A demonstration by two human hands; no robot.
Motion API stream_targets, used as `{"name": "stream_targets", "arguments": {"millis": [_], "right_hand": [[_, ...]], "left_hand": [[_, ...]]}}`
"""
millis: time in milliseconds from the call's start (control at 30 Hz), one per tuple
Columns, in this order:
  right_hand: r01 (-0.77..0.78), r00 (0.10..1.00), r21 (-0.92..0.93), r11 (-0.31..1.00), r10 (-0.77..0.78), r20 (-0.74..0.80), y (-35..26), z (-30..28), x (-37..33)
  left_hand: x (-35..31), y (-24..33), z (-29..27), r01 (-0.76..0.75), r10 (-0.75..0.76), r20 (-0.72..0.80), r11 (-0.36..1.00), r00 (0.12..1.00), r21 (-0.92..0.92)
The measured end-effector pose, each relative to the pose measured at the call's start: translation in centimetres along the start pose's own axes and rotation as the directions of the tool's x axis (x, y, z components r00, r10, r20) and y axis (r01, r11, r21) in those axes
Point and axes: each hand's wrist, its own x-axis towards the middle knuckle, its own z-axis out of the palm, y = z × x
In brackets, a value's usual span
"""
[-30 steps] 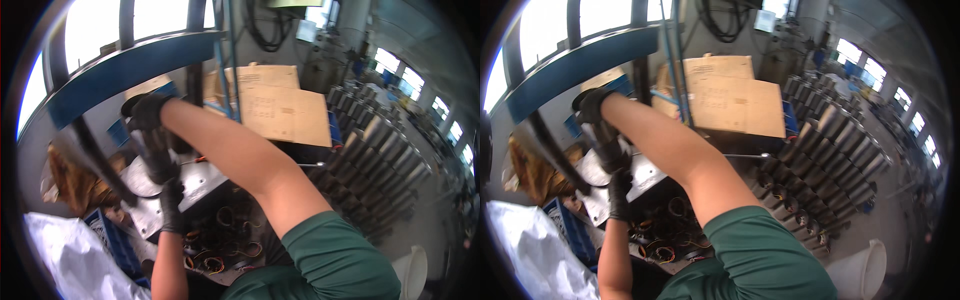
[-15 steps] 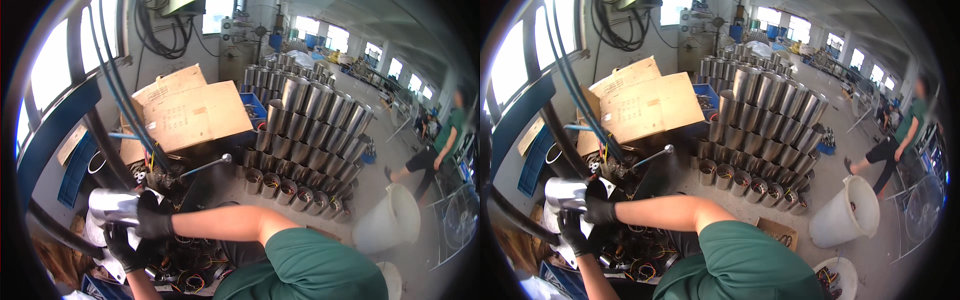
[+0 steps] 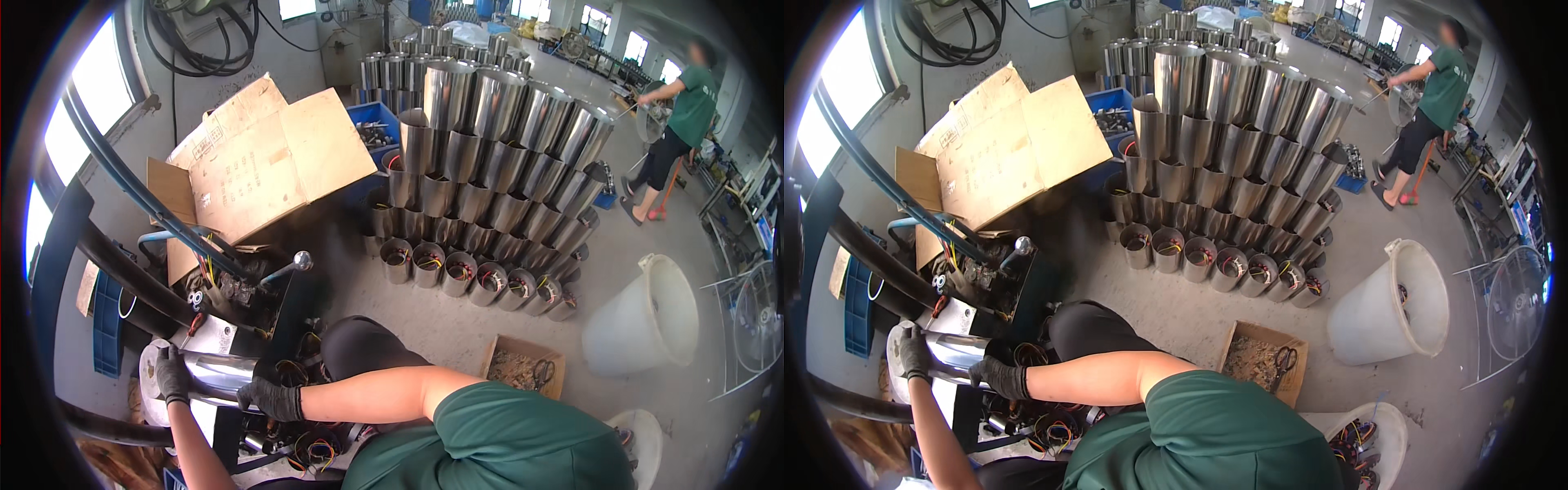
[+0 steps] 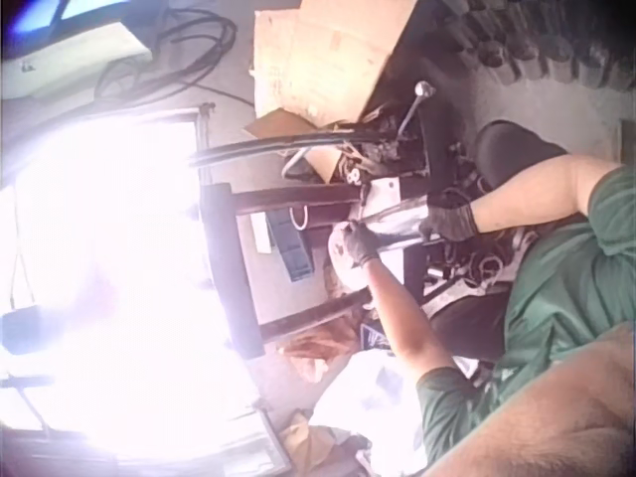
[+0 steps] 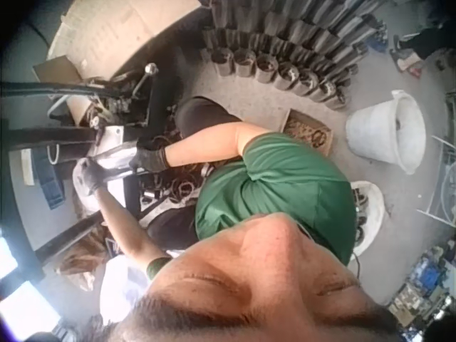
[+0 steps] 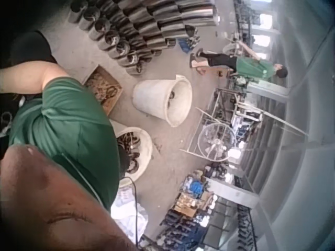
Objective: The recorder is assembling an electric motor stator into a metal housing using a press and some protective wrapping.
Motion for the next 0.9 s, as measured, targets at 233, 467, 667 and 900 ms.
{"name": "stream_targets", "arguments": {"millis": [233,467,667,900], "right_hand": [[-0.456,0.626,0.548,0.702,0.690,-0.363,-8.3,1.7,2.7],[-0.487,0.705,0.431,0.760,0.633,-0.319,-7.8,-0.3,-1.8],[-0.587,0.490,0.732,0.347,0.872,-0.020,-16.2,-10.1,-1.1],[-0.668,0.712,-0.273,0.692,0.701,0.034,-16.6,-28.2,-1.8]], "left_hand": [[-1.3,-1.1,-0.8,0.198,-0.193,-0.047,0.971,0.980,0.133],[1.6,-4.0,1.4,0.331,-0.349,-0.094,0.929,0.933,-0.166],[2.2,-4.7,3.2,0.136,-0.138,-0.001,0.974,0.990,0.181],[0.3,-8.4,2.8,0.236,-0.229,-0.057,0.943,0.972,0.237]]}}
